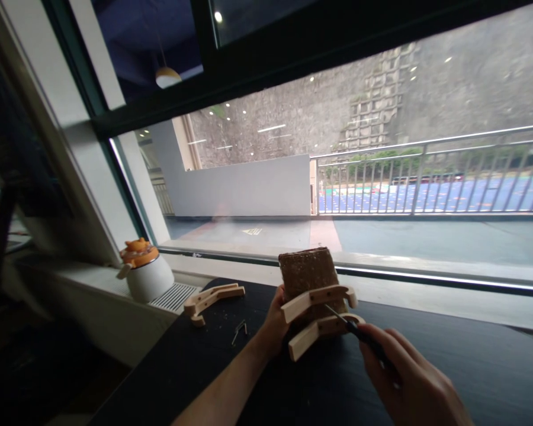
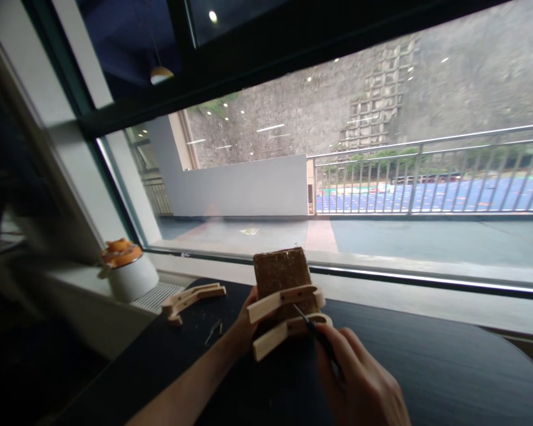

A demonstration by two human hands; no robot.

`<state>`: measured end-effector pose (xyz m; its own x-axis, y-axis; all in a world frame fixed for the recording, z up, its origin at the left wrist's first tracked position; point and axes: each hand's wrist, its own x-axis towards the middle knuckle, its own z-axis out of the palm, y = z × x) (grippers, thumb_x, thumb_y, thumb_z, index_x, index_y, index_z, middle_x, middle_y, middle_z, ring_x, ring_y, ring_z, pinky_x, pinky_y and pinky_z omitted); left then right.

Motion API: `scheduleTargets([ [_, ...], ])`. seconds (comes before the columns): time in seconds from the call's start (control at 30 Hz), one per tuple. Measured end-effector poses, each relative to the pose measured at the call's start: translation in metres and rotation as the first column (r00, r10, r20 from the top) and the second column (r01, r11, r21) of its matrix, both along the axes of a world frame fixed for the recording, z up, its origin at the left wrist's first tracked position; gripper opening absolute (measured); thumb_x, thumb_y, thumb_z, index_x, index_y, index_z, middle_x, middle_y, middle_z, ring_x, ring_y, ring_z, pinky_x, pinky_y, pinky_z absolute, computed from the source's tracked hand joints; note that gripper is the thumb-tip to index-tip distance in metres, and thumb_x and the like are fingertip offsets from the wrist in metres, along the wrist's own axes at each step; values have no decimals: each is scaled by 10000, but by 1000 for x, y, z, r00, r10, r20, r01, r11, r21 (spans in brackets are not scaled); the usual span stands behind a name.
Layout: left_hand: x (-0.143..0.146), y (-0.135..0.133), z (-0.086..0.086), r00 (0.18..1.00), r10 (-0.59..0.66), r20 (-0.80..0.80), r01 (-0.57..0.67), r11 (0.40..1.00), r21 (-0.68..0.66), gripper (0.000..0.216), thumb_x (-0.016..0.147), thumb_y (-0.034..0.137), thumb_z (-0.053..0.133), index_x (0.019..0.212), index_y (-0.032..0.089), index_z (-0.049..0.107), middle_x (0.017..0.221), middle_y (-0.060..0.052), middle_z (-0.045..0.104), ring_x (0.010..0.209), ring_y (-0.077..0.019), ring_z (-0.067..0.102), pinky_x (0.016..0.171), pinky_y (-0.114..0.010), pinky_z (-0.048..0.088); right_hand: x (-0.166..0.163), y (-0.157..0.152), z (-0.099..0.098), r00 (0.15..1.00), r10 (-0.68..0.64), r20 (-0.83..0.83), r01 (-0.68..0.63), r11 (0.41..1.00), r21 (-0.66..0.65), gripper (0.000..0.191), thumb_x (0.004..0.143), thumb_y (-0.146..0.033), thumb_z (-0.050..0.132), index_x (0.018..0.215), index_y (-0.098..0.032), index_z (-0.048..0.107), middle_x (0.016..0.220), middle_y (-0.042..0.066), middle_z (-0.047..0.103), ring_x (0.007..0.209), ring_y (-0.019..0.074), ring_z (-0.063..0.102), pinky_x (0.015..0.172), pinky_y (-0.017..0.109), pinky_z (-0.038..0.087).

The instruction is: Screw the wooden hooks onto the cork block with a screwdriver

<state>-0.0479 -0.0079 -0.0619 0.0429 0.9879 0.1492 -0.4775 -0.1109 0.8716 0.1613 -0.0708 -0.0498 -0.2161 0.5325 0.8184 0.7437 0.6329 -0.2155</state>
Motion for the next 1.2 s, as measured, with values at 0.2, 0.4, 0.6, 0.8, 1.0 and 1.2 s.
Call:
scheduleTargets([
  [0.2,-1,0,-3,999,-39,12,40,994,-101,523,532,280,883,995,142,682,940,-96,724,878,-288,668,789,-364,511,-4,3,-9,996,85,24,-86,996,10,321,920,-236,494,1241,-223,501,962,47,652,718,124,664,606,188,500],
  [0.4,3,0,-10,999,-36,16,37,993,-108,508,563,248,881,1007,121,670,936,-107,728,819,-244,675,769,-344,514,-5,4,-10,996,92,13,-92,996,14,321,924,-226,490,1245,-215,506,1082,69,649,876,150,674,732,202,515],
  [0.6,3,-1,-9,999,-29,27,32,992,-119,541,528,234,897,1003,125,664,906,-95,730,772,-215,671,751,-334,520,-6,2,-10,998,44,45,-45,998,32,308,928,-244,487,1231,-207,530,1075,71,665,875,162,682,736,216,526],
  [0.8,4,-3,-8,1000,-12,-22,10,995,-103,532,535,263,891,999,136,663,877,-85,730,743,-207,670,711,-321,521,-3,0,-9,988,5,155,-24,992,123,311,926,-180,440,1204,-188,577,1110,105,655,917,197,677,719,250,529],
  [1.0,4,-1,-5,997,23,-72,-27,998,-64,510,490,272,906,922,132,674,832,-61,735,704,-189,664,695,-299,522,-3,-2,-4,997,-16,79,18,1000,-17,310,946,-224,394,1206,-183,559,956,74,684,762,166,691,621,234,518],
  [1.2,5,-4,-1,990,52,-134,-54,998,-11,491,493,289,904,891,133,663,834,-49,729,722,-188,660,687,-287,523,-8,-4,-4,994,-106,-35,96,970,-225,260,964,-341,377,859,-253,597,698,-11,706,579,162,684,479,233,471],
])
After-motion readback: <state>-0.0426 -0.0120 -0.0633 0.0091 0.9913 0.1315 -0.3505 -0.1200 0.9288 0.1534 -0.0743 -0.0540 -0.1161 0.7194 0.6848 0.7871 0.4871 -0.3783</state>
